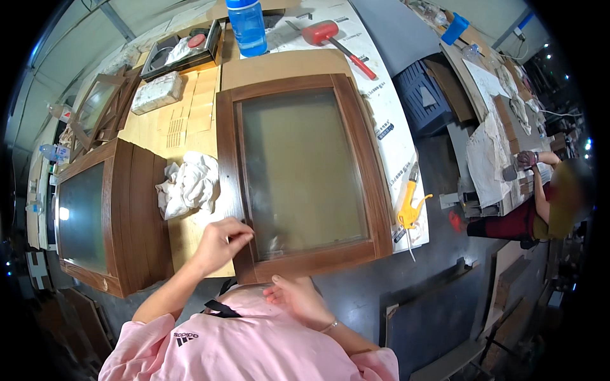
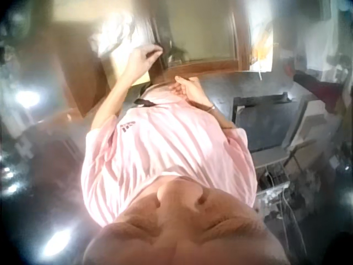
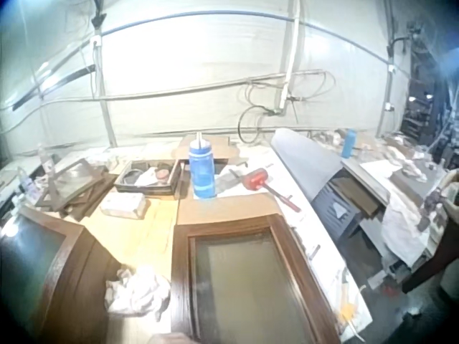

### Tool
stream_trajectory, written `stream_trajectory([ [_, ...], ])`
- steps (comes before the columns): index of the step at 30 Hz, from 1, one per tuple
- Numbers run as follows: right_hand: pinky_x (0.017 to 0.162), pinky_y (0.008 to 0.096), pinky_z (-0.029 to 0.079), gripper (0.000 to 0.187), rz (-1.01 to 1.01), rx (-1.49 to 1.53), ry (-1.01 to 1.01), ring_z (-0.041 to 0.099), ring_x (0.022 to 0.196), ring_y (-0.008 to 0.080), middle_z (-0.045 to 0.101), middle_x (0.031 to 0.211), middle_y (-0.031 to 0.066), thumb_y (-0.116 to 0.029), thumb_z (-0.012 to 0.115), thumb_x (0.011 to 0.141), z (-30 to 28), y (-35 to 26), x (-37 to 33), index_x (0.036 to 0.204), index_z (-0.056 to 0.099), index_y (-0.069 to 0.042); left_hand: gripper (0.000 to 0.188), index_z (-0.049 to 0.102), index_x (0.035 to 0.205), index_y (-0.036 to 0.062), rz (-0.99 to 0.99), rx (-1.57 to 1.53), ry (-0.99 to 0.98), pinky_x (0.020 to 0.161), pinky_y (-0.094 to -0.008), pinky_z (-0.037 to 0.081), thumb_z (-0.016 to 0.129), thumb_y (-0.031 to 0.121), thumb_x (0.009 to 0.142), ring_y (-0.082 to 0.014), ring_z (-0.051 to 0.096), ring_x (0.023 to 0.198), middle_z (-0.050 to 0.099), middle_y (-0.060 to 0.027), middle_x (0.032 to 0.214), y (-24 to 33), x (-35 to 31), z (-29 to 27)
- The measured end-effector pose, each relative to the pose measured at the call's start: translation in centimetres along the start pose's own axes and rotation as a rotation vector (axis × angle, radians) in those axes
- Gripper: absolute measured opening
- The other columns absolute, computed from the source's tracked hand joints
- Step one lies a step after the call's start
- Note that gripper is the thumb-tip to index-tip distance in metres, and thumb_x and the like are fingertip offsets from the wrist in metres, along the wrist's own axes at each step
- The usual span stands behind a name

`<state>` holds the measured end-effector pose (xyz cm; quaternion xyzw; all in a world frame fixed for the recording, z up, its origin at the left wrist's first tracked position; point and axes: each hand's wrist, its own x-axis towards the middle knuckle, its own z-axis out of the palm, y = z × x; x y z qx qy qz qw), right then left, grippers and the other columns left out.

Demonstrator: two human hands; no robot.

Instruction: The person cleans and finishes wooden window frames in a workshop. They wipe the frames with a cloth, sand the edges with a sanding block, and apply a finish using a small brush. The person handles multiple frames, moving them around the workbench to access different sides.

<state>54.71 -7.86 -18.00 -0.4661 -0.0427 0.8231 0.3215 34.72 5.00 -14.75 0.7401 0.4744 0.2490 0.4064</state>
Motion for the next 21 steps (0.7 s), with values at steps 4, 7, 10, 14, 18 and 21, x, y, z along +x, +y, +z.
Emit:
stream_trajectory([
  [4, 0.052, 0.0248, 0.048, 0.024, -0.013, -0.149, 0.049, 0.062, 0.062, 0.0123, 0.069, 0.080, 0.0121, -0.021, 0.060, 0.096, 0.6, -0.7, -0.9, 0.095, 0.064, 0.003, 0.008, 0.071, 0.083, 0.0062, 0.076, 0.151, 0.044, 0.065, -0.0372, 0.052, 0.072, 0.004, 0.075, -0.0280, 0.063, 0.074, 0.064, -0.0077, 0.080, 1.0, -1.1, 2.0],
  [7, 0.056, 0.0262, 0.045, 0.019, 0.014, -0.551, 0.017, 0.060, 0.063, 0.0111, 0.064, 0.067, 0.0056, -0.016, 0.064, 0.090, -1.1, -0.8, -1.2, 0.077, 0.063, -0.002, 0.007, 0.071, 0.081, 0.0079, 0.131, 0.252, 0.067, 0.064, -0.0377, 0.051, 0.072, 0.005, 0.075, -0.0257, 0.061, 0.075, 0.061, -0.0059, 0.078, 1.0, -1.4, 2.3],
  [10, 0.047, 0.0214, 0.039, 0.018, -0.273, -0.673, 0.038, 0.050, 0.051, 0.0047, 0.064, 0.065, 0.0022, -0.012, 0.066, 0.091, -0.6, -1.3, -2.6, 0.078, 0.064, 0.000, 0.010, 0.072, 0.083, 0.0065, 0.126, 0.284, 0.087, 0.065, -0.0366, 0.051, 0.074, 0.004, 0.074, -0.0252, 0.061, 0.076, 0.060, -0.0066, 0.077, 0.8, -2.4, 2.1],
  [14, 0.049, 0.0230, 0.040, 0.006, -0.805, -0.960, 0.231, 0.052, 0.054, 0.0067, 0.064, 0.071, 0.0020, -0.005, 0.069, 0.085, 0.2, -2.7, -1.8, 0.080, 0.068, -0.002, 0.011, 0.072, 0.085, 0.0060, 0.090, 0.290, 0.098, 0.065, -0.0359, 0.050, 0.073, 0.003, 0.074, -0.0250, 0.060, 0.074, 0.060, -0.0068, 0.077, 0.7, -3.8, 2.1],
  [18, 0.058, 0.0289, 0.047, 0.011, -1.203, -1.237, 0.223, 0.057, 0.068, 0.0159, 0.063, 0.082, 0.0027, 0.000, 0.069, 0.076, 2.0, -6.0, 1.0, 0.084, 0.073, -0.007, 0.012, 0.072, 0.085, 0.0039, 0.066, 0.228, 0.132, 0.066, -0.0346, 0.049, 0.072, -0.001, 0.074, -0.0250, 0.060, 0.075, 0.060, -0.0076, 0.078, 0.7, -5.0, 2.5],
  [21, 0.065, 0.0323, 0.050, 0.021, -1.258, -1.446, 0.061, 0.057, 0.080, 0.0211, 0.062, 0.086, 0.0014, 0.001, 0.067, 0.070, 2.4, -7.4, 2.9, 0.085, 0.075, -0.011, 0.015, 0.071, 0.087, 0.0031, 0.091, 0.179, 0.197, 0.066, -0.0338, 0.048, 0.071, -0.004, 0.074, -0.0245, 0.059, 0.076, 0.060, -0.0079, 0.079, 0.1, -6.2, 3.0],
])
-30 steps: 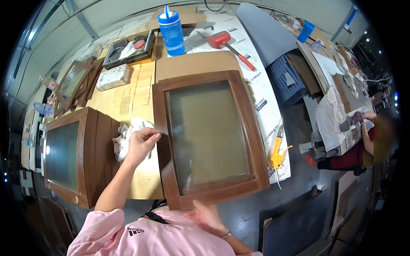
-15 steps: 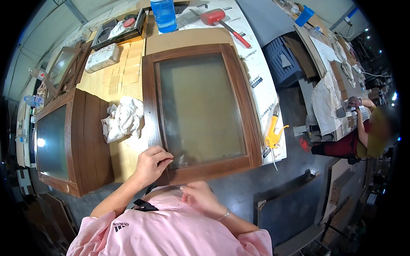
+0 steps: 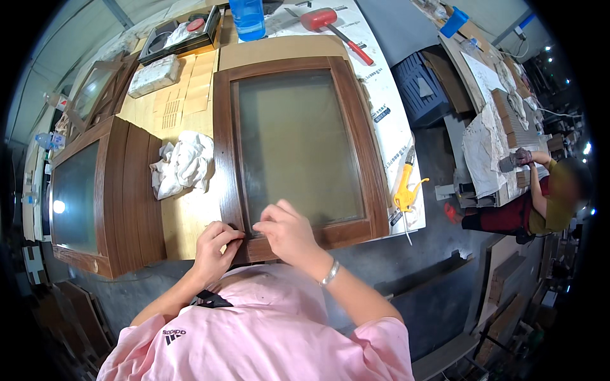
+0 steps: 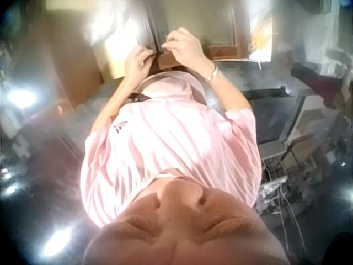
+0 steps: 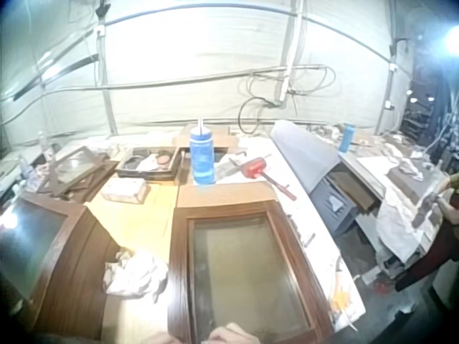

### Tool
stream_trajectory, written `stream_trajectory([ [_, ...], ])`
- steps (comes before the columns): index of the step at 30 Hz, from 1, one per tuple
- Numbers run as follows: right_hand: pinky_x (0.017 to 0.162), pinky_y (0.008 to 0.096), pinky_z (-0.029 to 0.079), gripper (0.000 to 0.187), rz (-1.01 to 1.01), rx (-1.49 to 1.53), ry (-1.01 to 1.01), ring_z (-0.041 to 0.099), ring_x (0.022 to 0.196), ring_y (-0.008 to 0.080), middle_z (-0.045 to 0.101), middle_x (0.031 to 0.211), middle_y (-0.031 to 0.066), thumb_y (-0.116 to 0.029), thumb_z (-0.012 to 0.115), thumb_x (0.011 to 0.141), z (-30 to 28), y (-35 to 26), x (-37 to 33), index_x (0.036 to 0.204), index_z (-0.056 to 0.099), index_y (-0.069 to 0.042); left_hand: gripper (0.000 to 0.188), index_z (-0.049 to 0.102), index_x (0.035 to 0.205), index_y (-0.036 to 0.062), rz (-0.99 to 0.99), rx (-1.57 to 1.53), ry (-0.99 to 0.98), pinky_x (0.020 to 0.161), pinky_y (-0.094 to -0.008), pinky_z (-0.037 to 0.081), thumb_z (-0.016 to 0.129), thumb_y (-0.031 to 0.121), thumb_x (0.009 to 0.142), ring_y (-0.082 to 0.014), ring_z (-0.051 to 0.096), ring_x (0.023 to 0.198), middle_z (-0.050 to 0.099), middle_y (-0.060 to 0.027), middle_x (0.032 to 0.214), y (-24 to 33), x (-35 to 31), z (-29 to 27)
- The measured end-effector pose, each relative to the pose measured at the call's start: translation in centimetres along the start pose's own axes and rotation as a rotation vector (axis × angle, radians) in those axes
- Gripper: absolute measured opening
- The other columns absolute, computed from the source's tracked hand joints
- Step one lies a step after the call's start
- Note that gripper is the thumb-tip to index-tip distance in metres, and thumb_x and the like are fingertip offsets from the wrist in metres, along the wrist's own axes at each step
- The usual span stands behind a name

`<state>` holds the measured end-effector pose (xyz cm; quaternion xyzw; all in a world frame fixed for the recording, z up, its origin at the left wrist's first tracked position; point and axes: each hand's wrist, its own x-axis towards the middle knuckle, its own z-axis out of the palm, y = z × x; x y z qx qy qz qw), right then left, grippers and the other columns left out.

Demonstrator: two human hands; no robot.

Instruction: The person cleans and finishes wooden window frames in a workshop. They wipe the frames with a cloth, sand the edges with a sanding block, and apply a finish using a small brush. The person handles multiple frames, moving them around the workbench to access different sides.

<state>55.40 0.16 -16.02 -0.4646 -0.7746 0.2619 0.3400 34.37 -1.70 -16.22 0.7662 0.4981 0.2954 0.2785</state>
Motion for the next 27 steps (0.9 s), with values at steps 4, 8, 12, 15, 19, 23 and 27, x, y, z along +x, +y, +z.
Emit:
stream_trajectory([
  [4, 0.069, 0.0333, 0.051, 0.023, -0.161, -0.040, -0.188, 0.055, 0.084, 0.0205, 0.059, 0.086, 0.0002, 0.000, 0.063, 0.068, 0.4, 1.1, 1.5, 0.083, 0.075, -0.013, 0.018, 0.071, 0.090, 0.0029, -0.001, -0.081, 0.081, 0.062, -0.0325, 0.048, 0.068, -0.007, 0.076, -0.0233, 0.058, 0.075, 0.060, -0.0080, 0.081, -0.4, -1.5, 0.2],
  [8, 0.070, 0.0338, 0.051, 0.023, -0.253, -0.053, -0.294, 0.055, 0.083, 0.0210, 0.057, 0.084, 0.0004, 0.000, 0.063, 0.069, 0.4, 1.7, 2.5, 0.083, 0.076, -0.013, 0.018, 0.070, 0.091, 0.0022, -0.049, -0.117, 0.095, 0.063, -0.0321, 0.048, 0.067, -0.008, 0.076, -0.0236, 0.059, 0.076, 0.060, -0.0088, 0.082, -0.2, -2.5, 0.2],
  [12, 0.070, 0.0339, 0.050, 0.021, -0.323, -0.058, -0.340, 0.055, 0.083, 0.0207, 0.057, 0.083, 0.0003, -0.002, 0.064, 0.069, 0.7, 2.2, 3.2, 0.082, 0.076, -0.013, 0.017, 0.070, 0.090, 0.0018, -0.105, -0.138, 0.089, 0.066, -0.0316, 0.049, 0.067, -0.008, 0.077, -0.0235, 0.060, 0.078, 0.060, -0.0090, 0.083, -0.2, -3.1, 0.1],
  [15, 0.069, 0.0339, 0.050, 0.017, -0.379, -0.049, -0.370, 0.056, 0.083, 0.0202, 0.057, 0.082, 0.0003, -0.004, 0.065, 0.069, 0.8, 2.4, 3.7, 0.079, 0.075, -0.013, 0.018, 0.070, 0.091, 0.0012, -0.101, -0.137, 0.090, 0.069, -0.0303, 0.049, 0.067, -0.009, 0.077, -0.0226, 0.061, 0.080, 0.061, -0.0093, 0.084, -0.1, -3.1, 0.1],
  [19, 0.069, 0.0340, 0.050, 0.011, -0.414, -0.033, -0.401, 0.056, 0.082, 0.0201, 0.057, 0.080, 0.0001, -0.006, 0.065, 0.070, 0.6, 2.6, 4.3, 0.076, 0.073, -0.012, 0.017, 0.070, 0.091, 0.0014, -0.104, -0.148, 0.082, 0.069, -0.0301, 0.049, 0.067, -0.008, 0.078, -0.0223, 0.061, 0.079, 0.061, -0.0093, 0.083, -0.3, -2.9, 0.1],
  [23, 0.068, 0.0342, 0.050, 0.009, -0.419, -0.009, -0.421, 0.056, 0.081, 0.0204, 0.056, 0.079, -0.0002, -0.006, 0.066, 0.069, 0.6, 2.9, 4.6, 0.073, 0.071, -0.011, 0.017, 0.071, 0.093, 0.0016, -0.140, -0.168, 0.046, 0.068, -0.0292, 0.050, 0.066, -0.008, 0.079, -0.0212, 0.061, 0.078, 0.060, -0.0090, 0.083, -0.3, -2.8, -0.1],
  [27, 0.066, 0.0346, 0.050, 0.007, -0.408, 0.025, -0.429, 0.056, 0.081, 0.0207, 0.056, 0.077, -0.0001, -0.005, 0.066, 0.069, 0.7, 3.0, 4.8, 0.070, 0.070, -0.011, 0.017, 0.071, 0.094, 0.0017, -0.159, -0.190, 0.019, 0.065, -0.0275, 0.050, 0.066, -0.008, 0.081, -0.0184, 0.060, 0.075, 0.059, -0.0085, 0.083, -0.6, -2.8, -0.2],
])
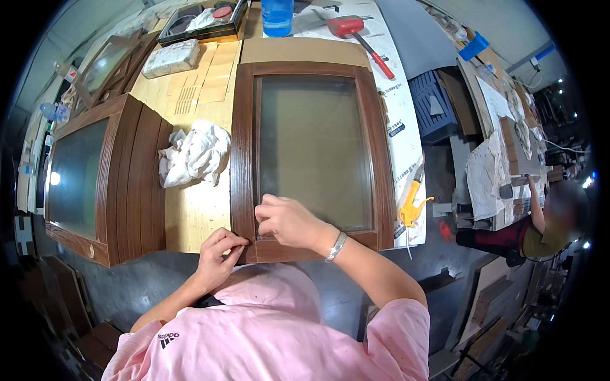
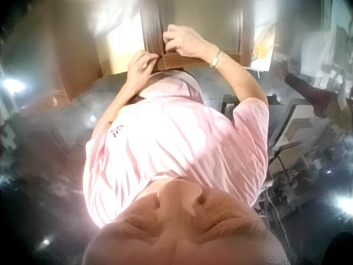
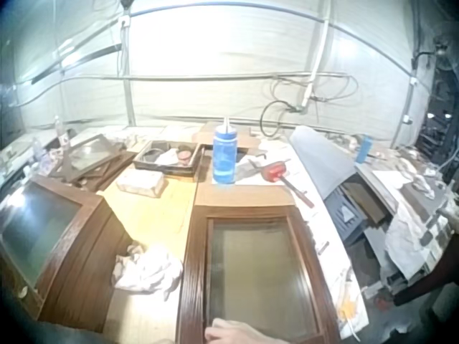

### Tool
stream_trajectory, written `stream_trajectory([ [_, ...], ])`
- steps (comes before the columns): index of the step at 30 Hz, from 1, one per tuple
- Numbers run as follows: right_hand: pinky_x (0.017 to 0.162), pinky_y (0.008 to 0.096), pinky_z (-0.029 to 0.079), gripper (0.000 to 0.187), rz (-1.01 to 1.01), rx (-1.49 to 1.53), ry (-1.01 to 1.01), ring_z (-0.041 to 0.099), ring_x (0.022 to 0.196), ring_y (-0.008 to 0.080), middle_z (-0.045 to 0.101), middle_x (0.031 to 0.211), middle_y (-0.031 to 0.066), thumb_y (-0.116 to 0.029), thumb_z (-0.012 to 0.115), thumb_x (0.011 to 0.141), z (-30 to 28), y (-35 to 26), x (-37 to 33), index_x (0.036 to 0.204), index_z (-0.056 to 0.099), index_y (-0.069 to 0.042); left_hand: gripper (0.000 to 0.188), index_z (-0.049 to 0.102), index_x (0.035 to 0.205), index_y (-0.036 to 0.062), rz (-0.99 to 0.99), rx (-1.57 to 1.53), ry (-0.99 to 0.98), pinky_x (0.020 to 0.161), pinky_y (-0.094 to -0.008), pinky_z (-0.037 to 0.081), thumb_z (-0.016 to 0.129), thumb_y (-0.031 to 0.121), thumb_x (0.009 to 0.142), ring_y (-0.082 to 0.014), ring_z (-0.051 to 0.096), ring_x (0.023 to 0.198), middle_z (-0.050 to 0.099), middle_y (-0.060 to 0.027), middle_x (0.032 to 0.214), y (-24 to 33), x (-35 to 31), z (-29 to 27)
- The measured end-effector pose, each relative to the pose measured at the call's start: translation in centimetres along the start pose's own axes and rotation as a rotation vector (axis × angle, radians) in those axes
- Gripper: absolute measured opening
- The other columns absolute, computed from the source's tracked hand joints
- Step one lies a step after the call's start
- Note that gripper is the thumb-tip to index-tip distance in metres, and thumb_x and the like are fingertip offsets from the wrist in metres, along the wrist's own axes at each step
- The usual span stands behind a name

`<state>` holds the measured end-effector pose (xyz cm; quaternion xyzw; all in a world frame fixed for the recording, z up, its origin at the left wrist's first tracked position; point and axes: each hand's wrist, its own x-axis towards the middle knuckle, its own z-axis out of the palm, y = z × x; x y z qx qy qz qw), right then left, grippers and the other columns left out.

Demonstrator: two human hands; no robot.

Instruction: The person cleans and finishes wooden window frames in a workshop. They wipe the frames with a cloth, sand the edges with a sanding block, and apply a finish using a small brush. The person handles multiple frames, moving them around the workbench to access different sides.

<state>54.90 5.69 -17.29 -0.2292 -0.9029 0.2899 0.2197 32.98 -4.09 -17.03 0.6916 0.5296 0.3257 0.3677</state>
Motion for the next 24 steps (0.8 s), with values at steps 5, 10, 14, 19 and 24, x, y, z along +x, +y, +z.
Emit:
stream_trajectory([
  [5, 0.063, 0.0346, 0.049, 0.006, -0.007, 0.027, -0.013, 0.055, 0.079, 0.0212, 0.055, 0.075, 0.0004, -0.004, 0.066, 0.068, -0.39, 0.14, 0.37, 0.067, 0.068, -0.010, 0.016, 0.071, 0.094, 0.0016, -0.047, -0.031, -0.033, 0.063, -0.0266, 0.050, 0.065, -0.007, 0.082, -0.0165, 0.059, 0.072, 0.058, -0.0083, 0.083, 0.01, 0.04, 0.00],
  [10, 0.062, 0.0350, 0.048, 0.007, -0.013, 0.041, -0.036, 0.054, 0.078, 0.0214, 0.053, 0.074, 0.0007, -0.003, 0.066, 0.067, -0.68, 0.11, 0.72, 0.066, 0.066, -0.010, 0.016, 0.070, 0.095, 0.0013, -0.044, -0.039, -0.037, 0.063, -0.0265, 0.049, 0.065, -0.007, 0.082, -0.0166, 0.059, 0.071, 0.058, -0.0082, 0.083, -0.05, 0.02, -0.10],
  [14, 0.061, 0.0356, 0.048, 0.008, -0.011, 0.047, -0.042, 0.054, 0.078, 0.0215, 0.052, 0.074, 0.0007, -0.002, 0.066, 0.066, -0.59, 0.11, 0.81, 0.065, 0.065, -0.010, 0.016, 0.070, 0.095, 0.0014, -0.045, -0.053, -0.041, 0.063, -0.0264, 0.049, 0.065, -0.007, 0.083, -0.0165, 0.058, 0.072, 0.058, -0.0081, 0.084, 0.00, 0.09, -0.16],
  [19, 0.062, 0.0352, 0.047, 0.007, -0.001, 0.035, -0.067, 0.053, 0.079, 0.0210, 0.052, 0.075, 0.0009, -0.004, 0.066, 0.068, -0.48, 0.22, 0.83, 0.065, 0.066, -0.011, 0.016, 0.070, 0.096, 0.0014, -0.033, -0.062, -0.042, 0.063, -0.0259, 0.049, 0.065, -0.007, 0.083, -0.0163, 0.058, 0.073, 0.058, -0.0080, 0.085, -0.29, -0.02, -0.10],
  [24, 0.061, 0.0353, 0.046, 0.009, -0.002, 0.055, -0.040, 0.053, 0.077, 0.0216, 0.051, 0.075, 0.0011, -0.002, 0.067, 0.066, -0.57, -0.03, 0.93, 0.066, 0.067, -0.011, 0.016, 0.069, 0.096, 0.0014, -0.032, -0.057, -0.046, 0.062, -0.0257, 0.048, 0.065, -0.007, 0.083, -0.0162, 0.057, 0.073, 0.057, -0.0078, 0.085, -0.08, -0.03, -0.15],
])
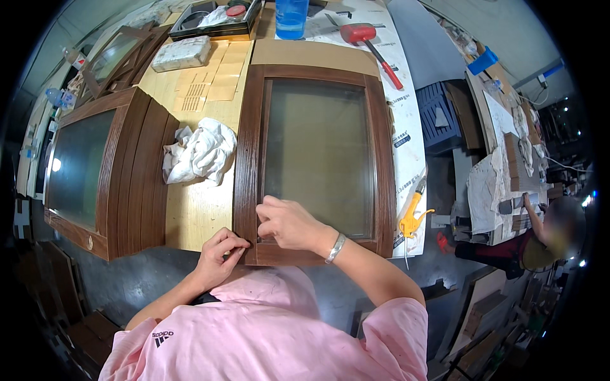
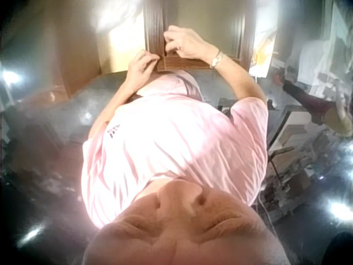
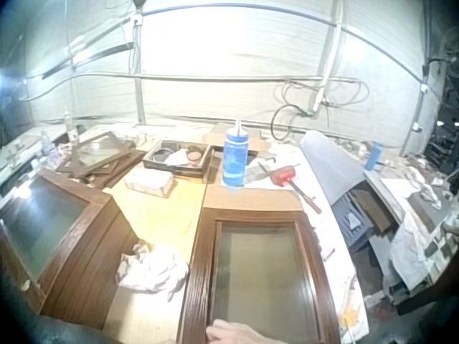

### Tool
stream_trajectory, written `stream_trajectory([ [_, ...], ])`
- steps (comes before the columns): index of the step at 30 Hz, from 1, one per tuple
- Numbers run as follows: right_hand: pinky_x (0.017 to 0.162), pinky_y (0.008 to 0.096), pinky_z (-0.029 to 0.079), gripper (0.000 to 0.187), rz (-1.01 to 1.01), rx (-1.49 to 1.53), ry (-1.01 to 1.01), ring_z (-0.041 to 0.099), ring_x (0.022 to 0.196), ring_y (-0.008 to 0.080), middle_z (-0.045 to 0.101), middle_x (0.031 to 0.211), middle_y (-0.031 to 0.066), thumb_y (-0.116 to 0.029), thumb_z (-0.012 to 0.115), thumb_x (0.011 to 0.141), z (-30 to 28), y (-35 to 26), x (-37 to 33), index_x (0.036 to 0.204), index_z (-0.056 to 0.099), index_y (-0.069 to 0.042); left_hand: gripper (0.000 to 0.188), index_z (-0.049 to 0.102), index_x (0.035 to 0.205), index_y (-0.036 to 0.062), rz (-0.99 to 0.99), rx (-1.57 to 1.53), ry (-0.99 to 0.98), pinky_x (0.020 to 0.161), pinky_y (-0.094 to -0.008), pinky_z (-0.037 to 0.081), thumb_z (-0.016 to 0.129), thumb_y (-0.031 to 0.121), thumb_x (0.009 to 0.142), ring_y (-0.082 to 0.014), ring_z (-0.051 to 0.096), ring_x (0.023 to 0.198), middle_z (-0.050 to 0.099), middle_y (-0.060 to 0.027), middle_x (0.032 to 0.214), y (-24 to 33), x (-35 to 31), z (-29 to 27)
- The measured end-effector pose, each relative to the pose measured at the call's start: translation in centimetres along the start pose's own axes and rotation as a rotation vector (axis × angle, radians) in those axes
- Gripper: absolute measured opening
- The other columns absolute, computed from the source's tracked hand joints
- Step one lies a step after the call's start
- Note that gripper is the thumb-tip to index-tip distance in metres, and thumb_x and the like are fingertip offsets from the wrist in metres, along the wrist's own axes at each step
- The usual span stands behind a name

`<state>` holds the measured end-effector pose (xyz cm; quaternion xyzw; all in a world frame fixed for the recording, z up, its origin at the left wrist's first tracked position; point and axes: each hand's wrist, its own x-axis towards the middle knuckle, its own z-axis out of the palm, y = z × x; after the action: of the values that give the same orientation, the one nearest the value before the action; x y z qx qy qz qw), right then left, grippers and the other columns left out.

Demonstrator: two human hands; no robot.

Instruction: The person cleans and finishes wooden window frames in a workshop. They wipe the frames with a cloth, sand the edges with a sanding block, and apply a finish using a small brush. The person handles multiple frames, moving them around the workbench to access different sides.

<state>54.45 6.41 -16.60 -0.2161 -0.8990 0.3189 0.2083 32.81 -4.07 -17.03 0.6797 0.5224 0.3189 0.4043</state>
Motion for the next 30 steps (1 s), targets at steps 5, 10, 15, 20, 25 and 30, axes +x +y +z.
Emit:
stream_trajectory([
  [5, 0.062, 0.0353, 0.046, 0.010, -0.005, 0.003, 0.020, 0.052, 0.078, 0.0224, 0.050, 0.075, 0.0018, -0.002, 0.067, 0.066, 0.43, 0.31, -0.42, 0.070, 0.069, -0.011, 0.016, 0.069, 0.096, 0.0014, 0.016, 0.002, 0.012, 0.062, -0.0259, 0.048, 0.064, -0.007, 0.083, -0.0165, 0.057, 0.072, 0.057, -0.0080, 0.085, -0.14, -0.02, 0.12],
  [10, 0.062, 0.0356, 0.046, 0.012, -0.028, -0.004, 0.011, 0.052, 0.078, 0.0227, 0.050, 0.076, 0.0021, -0.001, 0.067, 0.065, 0.08, 0.13, -0.29, 0.070, 0.069, -0.011, 0.016, 0.069, 0.096, 0.0014, 0.016, 0.006, 0.008, 0.062, -0.0259, 0.048, 0.064, -0.007, 0.083, -0.0169, 0.057, 0.073, 0.057, -0.0080, 0.085, -0.24, -0.01, 0.15],
  [15, 0.062, 0.0357, 0.046, 0.010, -0.031, -0.007, 0.000, 0.052, 0.077, 0.0227, 0.049, 0.075, 0.0021, -0.001, 0.067, 0.064, -0.03, 0.16, -0.14, 0.068, 0.067, -0.011, 0.016, 0.069, 0.096, 0.0015, 0.022, 0.007, 0.006, 0.063, -0.0258, 0.048, 0.064, -0.007, 0.083, -0.0170, 0.057, 0.074, 0.057, -0.0081, 0.086, -0.41, -0.15, 0.14],
  [20, 0.061, 0.0354, 0.046, 0.010, -0.028, 0.000, 0.000, 0.052, 0.077, 0.0225, 0.049, 0.074, 0.0020, -0.002, 0.067, 0.064, 0.12, 0.21, -0.10, 0.067, 0.066, -0.011, 0.016, 0.069, 0.097, 0.0016, 0.022, -0.006, 0.003, 0.063, -0.0258, 0.048, 0.064, -0.007, 0.084, -0.0169, 0.057, 0.074, 0.057, -0.0080, 0.087, -0.46, -0.20, 0.12],
  [25, 0.062, 0.0353, 0.046, 0.010, -0.011, -0.005, -0.007, 0.051, 0.077, 0.0223, 0.048, 0.074, 0.0022, -0.002, 0.068, 0.064, 0.17, 0.22, -0.12, 0.067, 0.066, -0.011, 0.012, 0.069, 0.095, 0.0056, 0.023, 0.000, 0.034, 0.061, -0.0305, 0.049, 0.066, 0.001, 0.085, -0.0214, 0.059, 0.069, 0.058, -0.0081, 0.083, -0.23, -0.11, 0.18],
  [30, 0.064, 0.0350, 0.046, 0.012, 0.052, 0.078, 0.006, 0.052, 0.078, 0.0228, 0.050, 0.076, 0.0024, 0.001, 0.068, 0.066, 0.21, 0.42, -0.29, 0.071, 0.067, -0.010, 0.016, 0.069, 0.096, 0.0028, 0.023, 0.005, 0.001, 0.061, -0.0263, 0.048, 0.064, -0.006, 0.084, -0.0168, 0.057, 0.072, 0.056, -0.0076, 0.086, -0.24, -0.14, 0.02],
])
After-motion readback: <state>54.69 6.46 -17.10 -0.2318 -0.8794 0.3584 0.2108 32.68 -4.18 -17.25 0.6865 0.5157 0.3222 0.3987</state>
